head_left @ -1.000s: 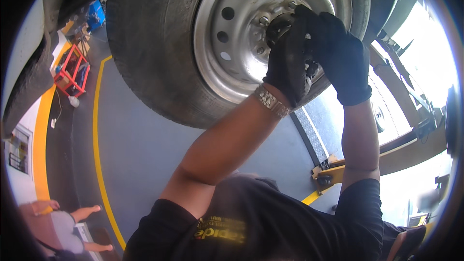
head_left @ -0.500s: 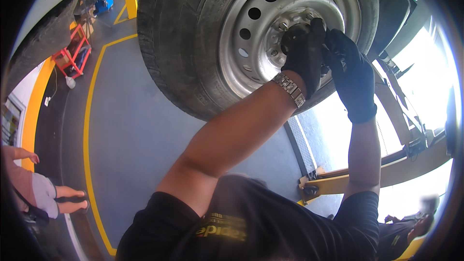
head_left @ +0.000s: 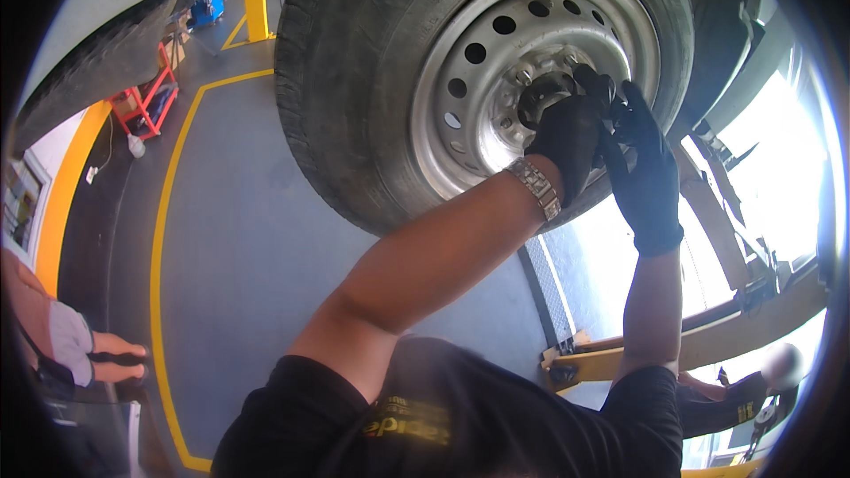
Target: The person lifts and mounts two tires onto a raised vehicle, then secures each with lug nuts using a hand wrench. The person operates the lift controls between tire installations.
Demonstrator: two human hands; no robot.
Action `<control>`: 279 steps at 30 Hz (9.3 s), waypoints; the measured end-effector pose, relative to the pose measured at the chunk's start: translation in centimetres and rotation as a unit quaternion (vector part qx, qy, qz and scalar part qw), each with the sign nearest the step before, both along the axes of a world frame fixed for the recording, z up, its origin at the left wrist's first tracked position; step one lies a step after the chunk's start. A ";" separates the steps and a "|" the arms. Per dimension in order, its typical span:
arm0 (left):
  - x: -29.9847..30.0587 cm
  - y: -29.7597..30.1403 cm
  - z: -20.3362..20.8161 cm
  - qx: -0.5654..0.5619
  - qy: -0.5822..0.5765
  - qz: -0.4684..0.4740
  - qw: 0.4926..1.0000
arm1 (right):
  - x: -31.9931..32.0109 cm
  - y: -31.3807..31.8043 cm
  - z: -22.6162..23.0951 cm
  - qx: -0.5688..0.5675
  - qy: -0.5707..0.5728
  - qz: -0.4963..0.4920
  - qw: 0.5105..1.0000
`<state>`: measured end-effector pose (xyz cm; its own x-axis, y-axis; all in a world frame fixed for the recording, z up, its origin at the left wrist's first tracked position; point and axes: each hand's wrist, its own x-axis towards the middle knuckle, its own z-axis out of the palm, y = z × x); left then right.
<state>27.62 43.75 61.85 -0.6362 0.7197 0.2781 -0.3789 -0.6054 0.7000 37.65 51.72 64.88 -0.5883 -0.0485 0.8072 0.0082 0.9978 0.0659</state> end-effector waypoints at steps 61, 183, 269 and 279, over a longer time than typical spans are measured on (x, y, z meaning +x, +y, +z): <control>9.4 -12.9 -16.5 -0.163 -0.091 0.018 0.982 | -3.1 -0.6 -1.0 -0.178 -0.028 -0.068 0.981; 23.2 -12.7 -16.9 -0.174 -0.020 0.040 0.984 | 20.3 -6.0 -23.0 -0.369 0.178 0.288 0.866; -0.5 3.2 -26.1 -0.111 0.601 0.243 0.753 | -0.7 2.4 -13.5 -0.064 0.001 -0.040 0.997; -1.1 3.4 -28.1 -0.163 0.682 0.255 0.666 | 0.6 2.6 -13.3 -0.275 -0.118 0.043 0.953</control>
<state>26.52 47.12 33.74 -0.1371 0.6711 0.7286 0.9404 -0.1430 0.3087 38.26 54.35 51.55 -0.7690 0.2878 0.5708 -0.0255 0.8784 -0.4773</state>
